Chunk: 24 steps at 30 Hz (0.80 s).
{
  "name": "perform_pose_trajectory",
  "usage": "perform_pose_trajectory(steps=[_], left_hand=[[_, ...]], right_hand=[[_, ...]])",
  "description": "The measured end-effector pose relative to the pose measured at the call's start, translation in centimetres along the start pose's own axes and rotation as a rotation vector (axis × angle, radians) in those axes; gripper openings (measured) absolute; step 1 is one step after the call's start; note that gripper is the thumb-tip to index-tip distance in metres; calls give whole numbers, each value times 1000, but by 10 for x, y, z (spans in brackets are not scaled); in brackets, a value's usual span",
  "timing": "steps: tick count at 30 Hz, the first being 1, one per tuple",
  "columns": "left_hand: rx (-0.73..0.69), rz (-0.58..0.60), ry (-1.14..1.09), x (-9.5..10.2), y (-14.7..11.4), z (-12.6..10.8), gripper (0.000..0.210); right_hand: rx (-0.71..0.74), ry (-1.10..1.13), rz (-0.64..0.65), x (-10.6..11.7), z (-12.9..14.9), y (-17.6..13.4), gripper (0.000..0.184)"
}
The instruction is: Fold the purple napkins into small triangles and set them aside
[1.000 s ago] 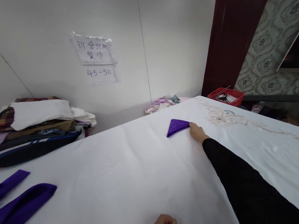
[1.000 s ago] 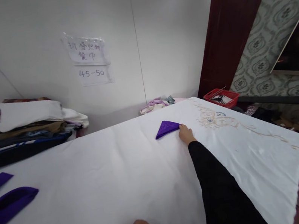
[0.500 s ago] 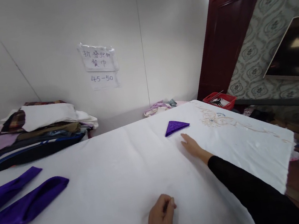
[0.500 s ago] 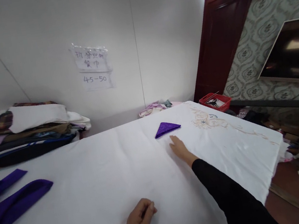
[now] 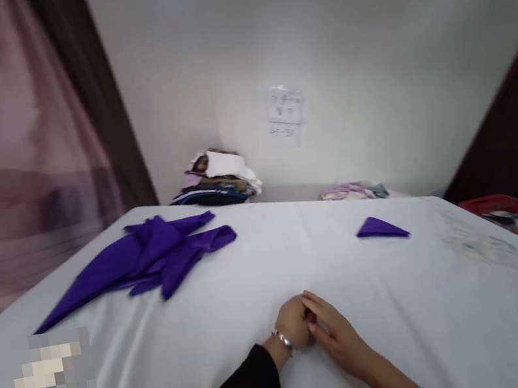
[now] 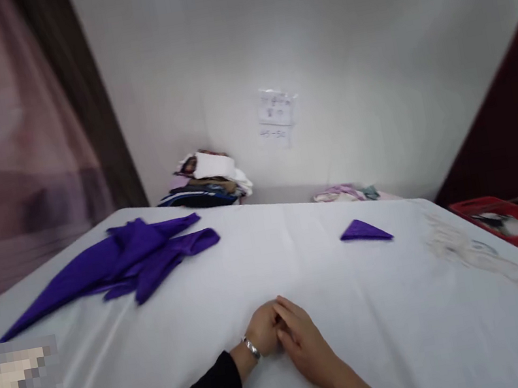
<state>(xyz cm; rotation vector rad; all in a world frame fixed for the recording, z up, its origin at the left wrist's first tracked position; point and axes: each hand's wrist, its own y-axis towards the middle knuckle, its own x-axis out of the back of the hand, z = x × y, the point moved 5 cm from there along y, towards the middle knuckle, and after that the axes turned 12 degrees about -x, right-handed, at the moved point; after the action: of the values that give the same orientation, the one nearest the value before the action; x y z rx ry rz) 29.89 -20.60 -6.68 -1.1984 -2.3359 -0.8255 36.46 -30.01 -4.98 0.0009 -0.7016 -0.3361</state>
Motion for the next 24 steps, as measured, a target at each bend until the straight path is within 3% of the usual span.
perform_pose_trajectory(steps=[3, 7, 13, 16, 19, 24], left_hand=[[-32, -90, 336, 50, -16, 16, 14], [98, -220, 614, 124, -42, 47, 17], [215, -471, 861, 213, -78, 75, 34], [391, -575, 930, 242, -90, 96, 43], [550, -662, 854, 258, -97, 117, 41], [556, -731, 726, 264, -99, 124, 26]], right_hand=[[18, -71, 59, -30, 0, -4, 52], [113, -295, 56, -59, 1, -8, 44], [169, -400, 22, -61, 2, -9, 40], [169, -397, 10, -59, 1, -9, 39], [172, -384, 7, -59, 1, -9, 39], [162, -361, 5, -57, 2, -8, 38]])
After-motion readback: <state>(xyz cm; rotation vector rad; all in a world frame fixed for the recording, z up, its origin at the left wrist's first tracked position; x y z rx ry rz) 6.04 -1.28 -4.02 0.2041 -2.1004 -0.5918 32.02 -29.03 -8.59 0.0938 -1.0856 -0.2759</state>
